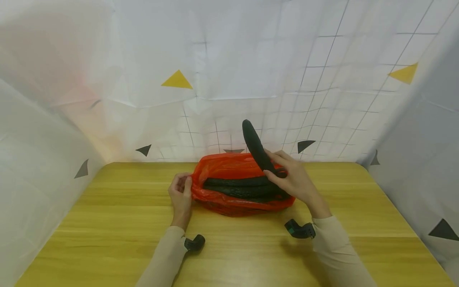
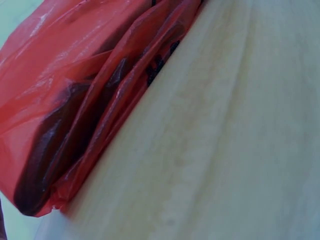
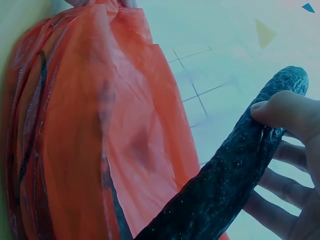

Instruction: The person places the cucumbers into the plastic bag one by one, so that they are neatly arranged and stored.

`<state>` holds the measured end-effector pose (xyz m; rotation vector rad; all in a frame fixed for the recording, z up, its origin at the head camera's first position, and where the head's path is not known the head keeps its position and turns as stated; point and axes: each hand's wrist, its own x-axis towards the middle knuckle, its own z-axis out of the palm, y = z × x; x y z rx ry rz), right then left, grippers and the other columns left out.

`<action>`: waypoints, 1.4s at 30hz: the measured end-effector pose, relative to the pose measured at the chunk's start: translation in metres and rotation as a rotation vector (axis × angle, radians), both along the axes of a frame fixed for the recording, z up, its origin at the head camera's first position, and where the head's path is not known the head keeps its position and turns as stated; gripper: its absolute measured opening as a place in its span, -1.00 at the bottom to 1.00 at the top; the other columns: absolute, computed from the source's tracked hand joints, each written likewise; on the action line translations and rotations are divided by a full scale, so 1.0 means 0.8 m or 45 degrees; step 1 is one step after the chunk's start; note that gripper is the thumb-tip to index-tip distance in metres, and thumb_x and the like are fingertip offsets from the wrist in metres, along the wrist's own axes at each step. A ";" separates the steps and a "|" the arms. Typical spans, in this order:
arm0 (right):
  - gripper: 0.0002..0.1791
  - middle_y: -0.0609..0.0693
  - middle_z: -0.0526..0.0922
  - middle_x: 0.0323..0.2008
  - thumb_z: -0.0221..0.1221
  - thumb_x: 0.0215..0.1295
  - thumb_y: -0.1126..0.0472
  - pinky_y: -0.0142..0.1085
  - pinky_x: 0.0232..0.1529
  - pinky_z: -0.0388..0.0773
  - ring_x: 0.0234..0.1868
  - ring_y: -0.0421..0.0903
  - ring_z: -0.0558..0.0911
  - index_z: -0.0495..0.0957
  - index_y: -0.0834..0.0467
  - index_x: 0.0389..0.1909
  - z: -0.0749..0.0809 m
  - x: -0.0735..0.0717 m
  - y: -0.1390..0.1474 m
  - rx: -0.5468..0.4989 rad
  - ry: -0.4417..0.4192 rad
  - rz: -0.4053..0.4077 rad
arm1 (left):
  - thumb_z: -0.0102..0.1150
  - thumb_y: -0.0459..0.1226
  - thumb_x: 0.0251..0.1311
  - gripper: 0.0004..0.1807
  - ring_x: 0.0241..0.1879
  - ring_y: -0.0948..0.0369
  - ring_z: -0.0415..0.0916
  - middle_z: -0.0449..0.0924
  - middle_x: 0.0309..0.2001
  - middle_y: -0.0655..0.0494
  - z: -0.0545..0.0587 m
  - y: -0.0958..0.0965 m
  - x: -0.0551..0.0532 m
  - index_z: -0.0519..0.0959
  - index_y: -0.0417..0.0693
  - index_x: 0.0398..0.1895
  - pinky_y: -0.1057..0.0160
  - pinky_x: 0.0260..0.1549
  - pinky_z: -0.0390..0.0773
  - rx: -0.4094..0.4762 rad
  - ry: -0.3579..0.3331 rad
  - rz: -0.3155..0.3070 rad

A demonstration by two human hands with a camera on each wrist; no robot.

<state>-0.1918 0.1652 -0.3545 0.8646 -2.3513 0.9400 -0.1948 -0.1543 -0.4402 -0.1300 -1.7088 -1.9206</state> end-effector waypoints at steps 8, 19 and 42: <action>-0.36 -0.07 0.61 -0.09 0.33 0.11 0.20 -0.21 -0.25 0.61 -0.16 -0.14 0.61 0.38 -0.05 0.25 -0.005 0.000 -0.008 0.047 -0.067 0.000 | 0.09 -0.43 0.24 -0.81 -0.34 0.30 0.49 0.57 -0.33 0.08 0.000 0.001 -0.001 0.52 -0.47 -0.19 0.46 -0.30 0.49 0.007 0.019 -0.006; -0.46 -0.09 0.63 -0.08 0.33 0.12 0.14 -0.18 -0.22 0.59 -0.14 -0.12 0.62 0.44 -0.04 0.16 -0.011 0.004 -0.021 0.127 -0.107 -0.031 | 0.09 -0.43 0.24 -0.79 -0.33 0.29 0.49 0.56 -0.33 0.10 0.000 0.000 0.000 0.50 -0.49 -0.18 0.45 -0.29 0.48 0.016 0.011 -0.019; -0.56 -0.13 0.64 -0.06 0.31 0.14 0.10 -0.22 -0.19 0.61 -0.15 -0.14 0.66 0.50 -0.05 0.08 -0.032 0.000 -0.038 0.284 -0.124 0.011 | 0.08 -0.45 0.24 -0.79 -0.35 0.29 0.49 0.57 -0.33 0.09 0.000 0.000 -0.003 0.48 -0.52 -0.17 0.45 -0.33 0.48 0.063 0.030 -0.046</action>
